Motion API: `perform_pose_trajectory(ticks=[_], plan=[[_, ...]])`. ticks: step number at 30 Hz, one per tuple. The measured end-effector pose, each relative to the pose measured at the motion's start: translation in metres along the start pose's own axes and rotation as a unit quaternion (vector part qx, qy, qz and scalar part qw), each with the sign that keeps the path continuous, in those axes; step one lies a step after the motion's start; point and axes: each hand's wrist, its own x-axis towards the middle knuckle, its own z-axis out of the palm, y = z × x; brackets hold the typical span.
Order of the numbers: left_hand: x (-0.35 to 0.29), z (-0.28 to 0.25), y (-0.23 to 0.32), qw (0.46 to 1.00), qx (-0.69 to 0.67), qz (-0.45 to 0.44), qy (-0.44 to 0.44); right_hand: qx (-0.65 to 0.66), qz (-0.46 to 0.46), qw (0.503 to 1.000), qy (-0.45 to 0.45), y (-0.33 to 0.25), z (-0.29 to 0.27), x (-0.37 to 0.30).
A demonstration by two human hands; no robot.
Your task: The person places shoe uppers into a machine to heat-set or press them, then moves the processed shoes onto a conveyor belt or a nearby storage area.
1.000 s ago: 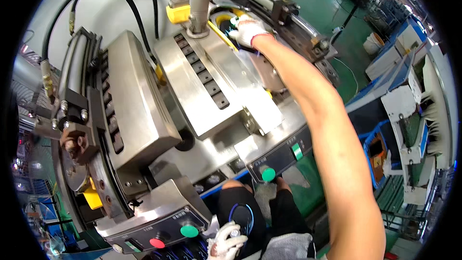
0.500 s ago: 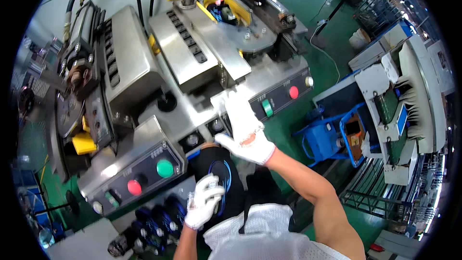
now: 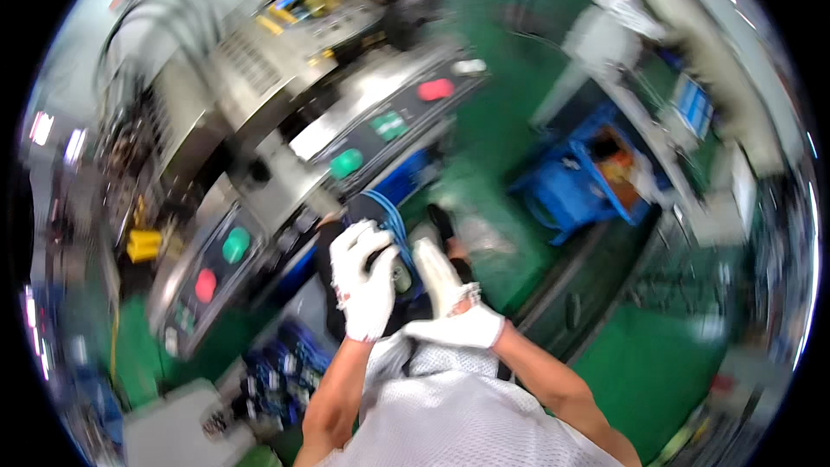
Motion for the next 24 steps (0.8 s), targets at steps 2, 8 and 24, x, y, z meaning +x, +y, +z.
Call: perform_pose_trajectory(ticks=[2, 8, 24], plan=[[0.010, 0.017, 0.030, 0.996, -0.069, 0.040, -0.040, -0.005, 0.003, 0.993, 0.114, -0.007, -0.001, 0.004], [0.037, 0.083, 0.149, 0.907, -0.136, 0.280, -0.282, 0.157, 0.009, 0.842, 0.516, 0.027, -0.114, -0.035], [-0.046, -0.130, -0.089, 0.900, 0.370, -0.072, -0.219, -0.377, 0.497, 0.653, 0.430, 0.390, -0.572, -0.152]])
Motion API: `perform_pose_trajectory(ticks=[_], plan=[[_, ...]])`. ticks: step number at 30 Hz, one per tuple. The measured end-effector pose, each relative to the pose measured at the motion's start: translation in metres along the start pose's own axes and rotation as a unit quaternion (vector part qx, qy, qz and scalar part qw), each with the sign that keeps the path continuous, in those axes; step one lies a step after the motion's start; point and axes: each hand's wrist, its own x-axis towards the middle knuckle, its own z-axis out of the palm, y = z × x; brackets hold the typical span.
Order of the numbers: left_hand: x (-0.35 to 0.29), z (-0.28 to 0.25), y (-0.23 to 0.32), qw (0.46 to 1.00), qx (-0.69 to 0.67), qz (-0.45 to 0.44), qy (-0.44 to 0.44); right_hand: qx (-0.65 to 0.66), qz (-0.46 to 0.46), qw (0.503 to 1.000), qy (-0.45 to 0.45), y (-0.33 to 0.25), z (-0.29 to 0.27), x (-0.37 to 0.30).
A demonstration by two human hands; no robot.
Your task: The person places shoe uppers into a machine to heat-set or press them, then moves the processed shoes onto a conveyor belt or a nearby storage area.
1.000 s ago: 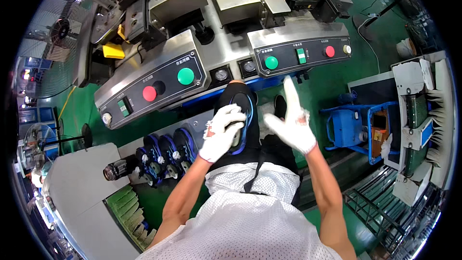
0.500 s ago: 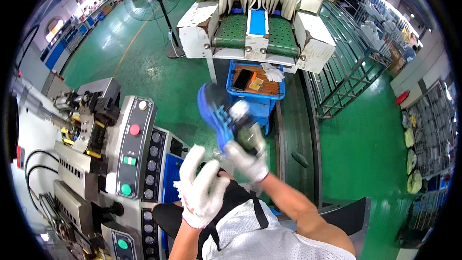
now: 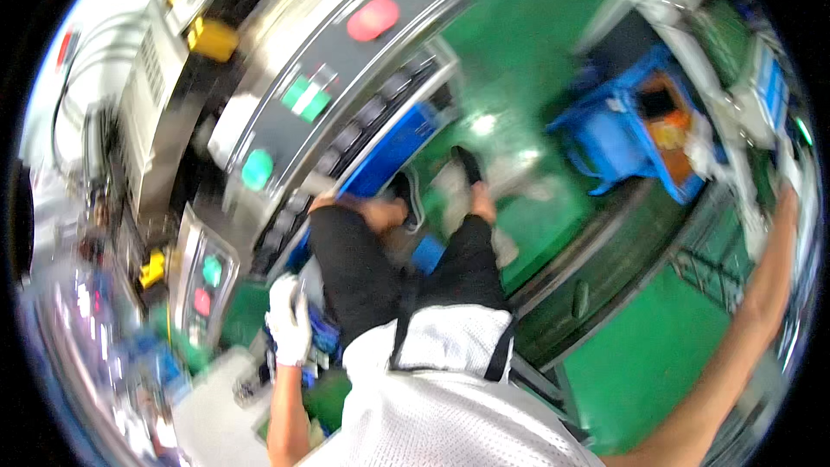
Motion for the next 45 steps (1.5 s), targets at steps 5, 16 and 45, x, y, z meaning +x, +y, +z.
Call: perform_pose_trajectory(ticks=[5, 16, 45], plan=[[-0.088, -0.014, -0.088, 0.976, 0.041, -0.213, 0.030, 0.075, -0.018, 0.997, 0.010, -0.016, 0.028, -0.010], [-0.169, 0.055, -0.092, 0.986, -0.057, -0.156, 0.026, 0.454, -0.174, 0.779, -0.396, -0.260, -0.036, -0.534], [0.042, 0.061, 0.129, 0.883, -0.445, -0.018, -0.148, 0.130, -0.178, 0.970, 0.106, -0.282, -0.029, -0.155]])
